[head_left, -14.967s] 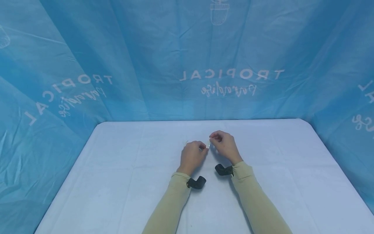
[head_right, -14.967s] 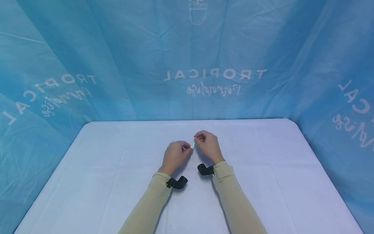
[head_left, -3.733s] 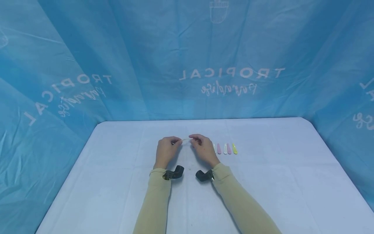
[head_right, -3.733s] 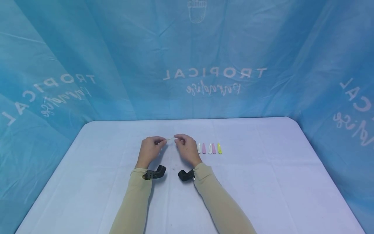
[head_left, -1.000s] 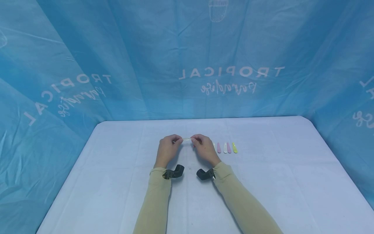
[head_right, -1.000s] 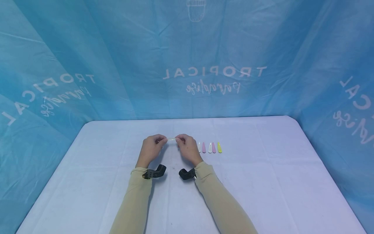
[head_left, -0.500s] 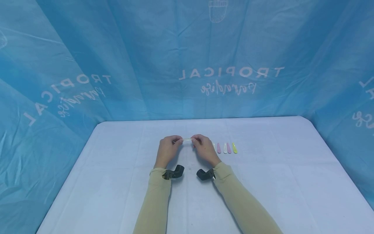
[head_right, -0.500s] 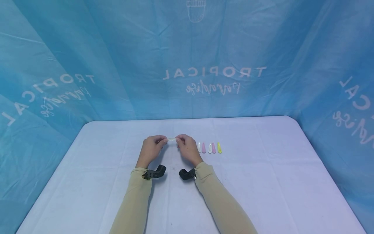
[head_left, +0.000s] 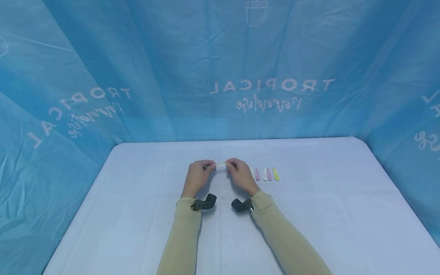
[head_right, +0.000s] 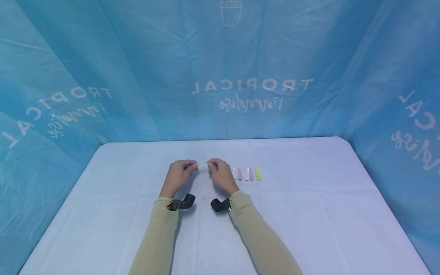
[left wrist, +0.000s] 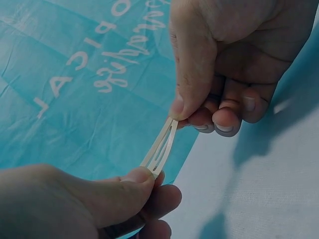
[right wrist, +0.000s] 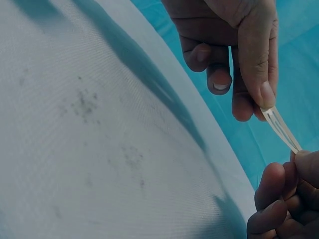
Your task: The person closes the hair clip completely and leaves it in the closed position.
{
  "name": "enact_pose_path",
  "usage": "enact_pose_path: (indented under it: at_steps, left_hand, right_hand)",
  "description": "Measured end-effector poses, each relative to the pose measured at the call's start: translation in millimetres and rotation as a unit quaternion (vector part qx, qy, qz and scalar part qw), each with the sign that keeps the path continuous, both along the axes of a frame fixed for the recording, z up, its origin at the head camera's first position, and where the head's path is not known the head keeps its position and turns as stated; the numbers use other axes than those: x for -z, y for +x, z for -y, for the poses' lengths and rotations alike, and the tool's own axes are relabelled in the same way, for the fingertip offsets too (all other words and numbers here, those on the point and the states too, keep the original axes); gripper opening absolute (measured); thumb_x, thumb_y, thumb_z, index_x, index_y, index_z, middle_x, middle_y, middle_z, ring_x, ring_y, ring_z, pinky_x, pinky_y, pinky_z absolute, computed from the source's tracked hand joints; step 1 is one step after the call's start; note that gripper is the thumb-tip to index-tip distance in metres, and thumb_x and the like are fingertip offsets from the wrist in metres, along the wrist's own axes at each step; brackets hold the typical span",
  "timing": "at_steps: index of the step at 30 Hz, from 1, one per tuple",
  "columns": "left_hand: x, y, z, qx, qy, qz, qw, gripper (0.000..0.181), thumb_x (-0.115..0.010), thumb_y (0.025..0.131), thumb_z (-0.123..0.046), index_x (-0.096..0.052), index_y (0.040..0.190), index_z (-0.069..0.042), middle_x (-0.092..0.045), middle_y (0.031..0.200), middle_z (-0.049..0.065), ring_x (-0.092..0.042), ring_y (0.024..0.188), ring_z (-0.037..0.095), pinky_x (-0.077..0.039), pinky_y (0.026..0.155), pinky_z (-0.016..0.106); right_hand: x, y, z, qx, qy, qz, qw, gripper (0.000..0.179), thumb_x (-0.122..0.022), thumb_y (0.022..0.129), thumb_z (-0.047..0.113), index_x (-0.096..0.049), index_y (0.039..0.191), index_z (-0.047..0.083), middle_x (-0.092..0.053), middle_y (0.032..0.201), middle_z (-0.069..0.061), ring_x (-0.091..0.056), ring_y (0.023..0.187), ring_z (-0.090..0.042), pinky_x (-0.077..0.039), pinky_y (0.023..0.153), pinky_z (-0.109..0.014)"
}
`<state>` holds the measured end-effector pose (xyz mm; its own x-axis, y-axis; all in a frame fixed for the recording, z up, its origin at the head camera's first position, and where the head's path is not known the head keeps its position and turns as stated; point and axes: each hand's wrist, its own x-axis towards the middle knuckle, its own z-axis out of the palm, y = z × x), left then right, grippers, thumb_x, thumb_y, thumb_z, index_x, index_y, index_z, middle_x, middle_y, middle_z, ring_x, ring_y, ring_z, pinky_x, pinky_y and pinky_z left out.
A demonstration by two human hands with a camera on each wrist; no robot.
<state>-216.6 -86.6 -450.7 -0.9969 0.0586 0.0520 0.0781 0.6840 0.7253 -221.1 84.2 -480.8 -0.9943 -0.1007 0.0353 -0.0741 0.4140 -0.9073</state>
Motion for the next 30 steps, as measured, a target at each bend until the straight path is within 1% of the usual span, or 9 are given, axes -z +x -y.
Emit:
enact_pose_path:
  at_steps: [4,11,17,22,30]
  left_hand:
    - [-0.4,0.7,0.3,0.005,0.002,-0.006,1.0,0.017,-0.065,0.099,-0.018,-0.077,0.102,-0.007,-0.073,0.086,0.002,-0.055,0.074,0.018,-0.043,0.07,0.032]
    - [1.6,0.0,0.3,0.008,0.004,-0.012,0.9999,0.016,-0.065,0.099,-0.018,-0.077,0.101,-0.007,-0.073,0.085,0.002,-0.055,0.074,0.018,-0.043,0.072,0.033]
    - [-0.3,0.7,0.0,0.012,0.0,-0.019,0.9997,0.016,-0.066,0.098,-0.017,-0.077,0.101,-0.006,-0.073,0.084,0.002,-0.054,0.074,0.019,-0.043,0.071,0.033]
    - [-1.7,0.6,0.2,0.015,0.001,-0.018,0.9997,0.017,-0.066,0.099,-0.018,-0.078,0.102,-0.006,-0.073,0.085,0.002,-0.056,0.075,0.018,-0.045,0.074,0.035]
    - [-2.2,0.7,-0.3,0.017,0.009,-0.011,0.9998,0.017,-0.066,0.099,-0.017,-0.077,0.103,-0.006,-0.074,0.087,0.002,-0.058,0.078,0.019,-0.047,0.076,0.036]
  right_hand:
    - [-0.1,-0.1,-0.1,0.0,-0.001,0.0,1.0,0.023,-0.051,0.105,0.016,-0.066,0.112,0.001,-0.063,0.081,-0.006,-0.055,0.076,-0.02,-0.043,0.08,-0.037]
    - [-0.8,-0.2,-0.5,-0.002,-0.003,-0.005,1.0,0.023,-0.051,0.105,0.016,-0.067,0.111,0.001,-0.063,0.081,-0.005,-0.055,0.076,-0.02,-0.044,0.081,-0.038]
    - [-0.6,-0.2,-1.0,-0.002,0.0,-0.002,1.0,0.023,-0.05,0.105,0.017,-0.066,0.112,0.001,-0.063,0.081,-0.006,-0.055,0.077,-0.02,-0.043,0.082,-0.038]
    - [-0.2,0.1,-1.2,-0.001,0.0,0.003,1.0,0.024,-0.049,0.106,0.017,-0.066,0.112,0.001,-0.062,0.081,-0.005,-0.055,0.078,-0.021,-0.043,0.083,-0.038]
    - [-0.7,0.4,-0.9,-0.001,0.0,-0.006,1.0,0.024,-0.049,0.106,0.016,-0.066,0.111,0.0,-0.063,0.08,-0.005,-0.056,0.078,-0.021,-0.043,0.084,-0.039]
